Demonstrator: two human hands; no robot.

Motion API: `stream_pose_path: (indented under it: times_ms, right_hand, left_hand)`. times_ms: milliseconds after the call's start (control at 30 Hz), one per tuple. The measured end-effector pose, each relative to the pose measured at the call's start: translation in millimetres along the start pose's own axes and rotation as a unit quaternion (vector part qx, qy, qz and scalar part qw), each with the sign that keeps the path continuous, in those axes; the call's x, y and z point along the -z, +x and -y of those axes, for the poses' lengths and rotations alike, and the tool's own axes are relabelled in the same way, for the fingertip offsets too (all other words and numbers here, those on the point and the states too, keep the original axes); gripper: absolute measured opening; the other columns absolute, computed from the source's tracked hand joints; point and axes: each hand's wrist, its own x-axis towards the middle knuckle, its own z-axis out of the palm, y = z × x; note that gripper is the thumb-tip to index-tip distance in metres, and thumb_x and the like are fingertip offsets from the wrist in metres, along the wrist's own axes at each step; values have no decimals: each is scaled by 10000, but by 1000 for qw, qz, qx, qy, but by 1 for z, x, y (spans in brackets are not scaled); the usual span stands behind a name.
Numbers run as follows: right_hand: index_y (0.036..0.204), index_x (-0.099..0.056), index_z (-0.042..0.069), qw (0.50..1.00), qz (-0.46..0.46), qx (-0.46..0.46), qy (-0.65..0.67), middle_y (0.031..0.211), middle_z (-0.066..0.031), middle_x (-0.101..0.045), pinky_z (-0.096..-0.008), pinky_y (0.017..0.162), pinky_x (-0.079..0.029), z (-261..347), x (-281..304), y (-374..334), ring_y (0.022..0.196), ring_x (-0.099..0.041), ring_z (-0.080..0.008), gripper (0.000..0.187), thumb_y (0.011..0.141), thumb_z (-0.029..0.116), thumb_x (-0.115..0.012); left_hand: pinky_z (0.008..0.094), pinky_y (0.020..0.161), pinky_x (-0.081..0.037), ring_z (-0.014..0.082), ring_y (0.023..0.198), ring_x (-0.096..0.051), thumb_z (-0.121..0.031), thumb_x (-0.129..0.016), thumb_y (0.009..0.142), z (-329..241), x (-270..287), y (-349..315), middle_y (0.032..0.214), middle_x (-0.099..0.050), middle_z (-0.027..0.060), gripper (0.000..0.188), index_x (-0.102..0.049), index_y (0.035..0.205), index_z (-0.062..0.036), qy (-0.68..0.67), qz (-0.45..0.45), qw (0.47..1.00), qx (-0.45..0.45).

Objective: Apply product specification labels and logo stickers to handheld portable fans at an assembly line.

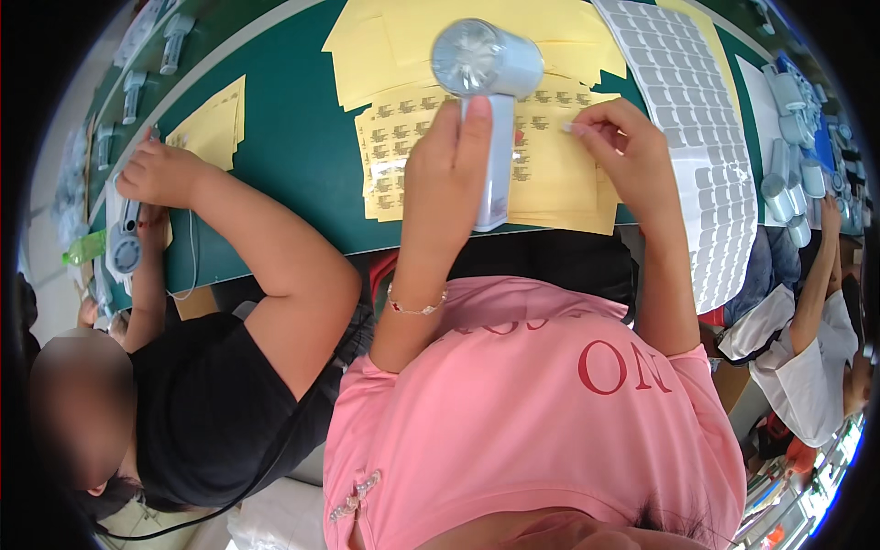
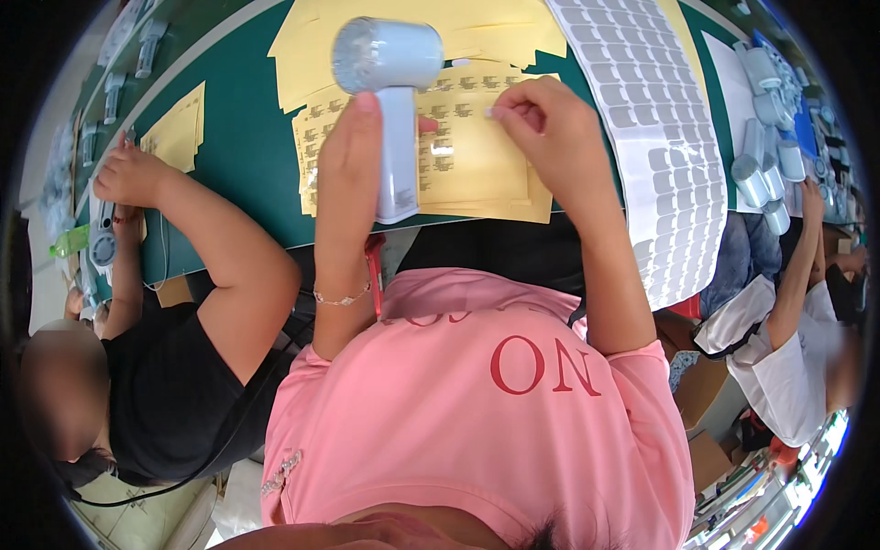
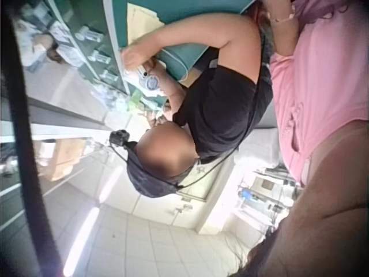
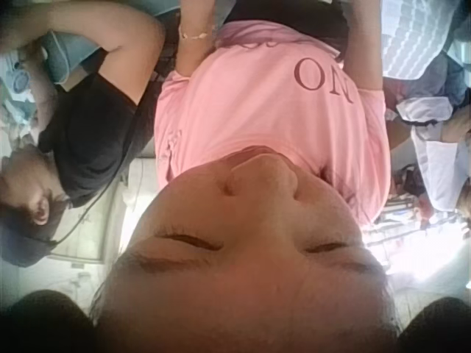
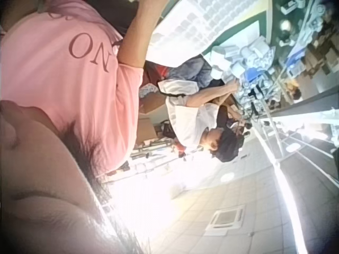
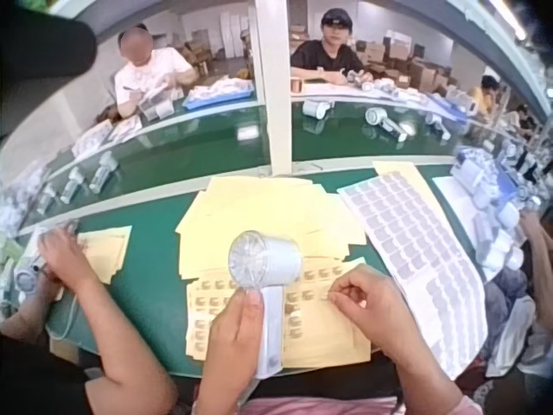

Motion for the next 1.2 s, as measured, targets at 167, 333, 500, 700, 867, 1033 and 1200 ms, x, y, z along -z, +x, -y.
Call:
stream_pose_path:
  times_ms: [167,333,500,700,867,1033,1200]
  right_hand:
    - [823,-593,-11,999,14,14,-46,759,-47,-547,-231,591,-420,11,-14,8,654,-507,-103,101,776,67,-638]
    - [819,-472,-35,963,-25,132,-235,793,-158,-514,-383,631,-481,5,-25,9,727,-578,-297,159,714,14,-581]
    - [1093,-431,51,979,-29,106,-173,958,-144,-498,-388,660,-465,15,-11,11,795,-565,-339,434,712,28,-637]
    - [842,-602,-5,977,-17,82,-194,816,-59,-543,-240,597,-428,-54,126,-25,664,-532,-160,118,728,-28,-622]
    - [900,-606,48,976,87,70,-184,941,-81,-503,-302,717,-436,-67,145,-35,833,-543,-238,198,717,-26,-620]
    - [838,-507,19,957,165,107,-215,956,-111,-469,-291,742,-419,-66,145,-26,870,-516,-270,185,702,-81,-582]
    - [839,-504,3,975,143,51,-164,1081,-102,-496,-261,705,-436,-68,144,-39,814,-539,-227,176,722,-116,-559]
  left_hand:
    - [437,562,-406,397,641,-539,-328,-458,910,2,-7,-1,667,-542,244,370,-496,783,18,202,18,979,-29]
    - [457,588,-406,431,675,-535,-331,-435,918,-2,-13,-4,721,-551,270,371,-525,879,26,265,2,961,-84]
    - [458,611,-401,434,706,-528,-353,-407,927,-2,-16,-6,734,-548,272,397,-521,877,24,308,0,949,-63]
    - [308,578,-415,189,640,-548,-356,-355,957,2,-22,-12,739,-601,121,402,-528,954,7,-17,0,999,-38]
    - [211,534,-435,106,633,-537,-510,-259,936,-7,-23,-8,737,-580,76,578,-520,1070,-12,-353,172,918,64]
    - [292,568,-496,155,713,-569,-521,-328,916,4,-37,2,819,-570,88,567,-501,1083,-8,-467,169,854,154]
    - [356,653,-536,194,771,-589,-524,-343,910,-7,-36,-1,868,-570,112,566,-476,1115,-14,-494,156,838,170]
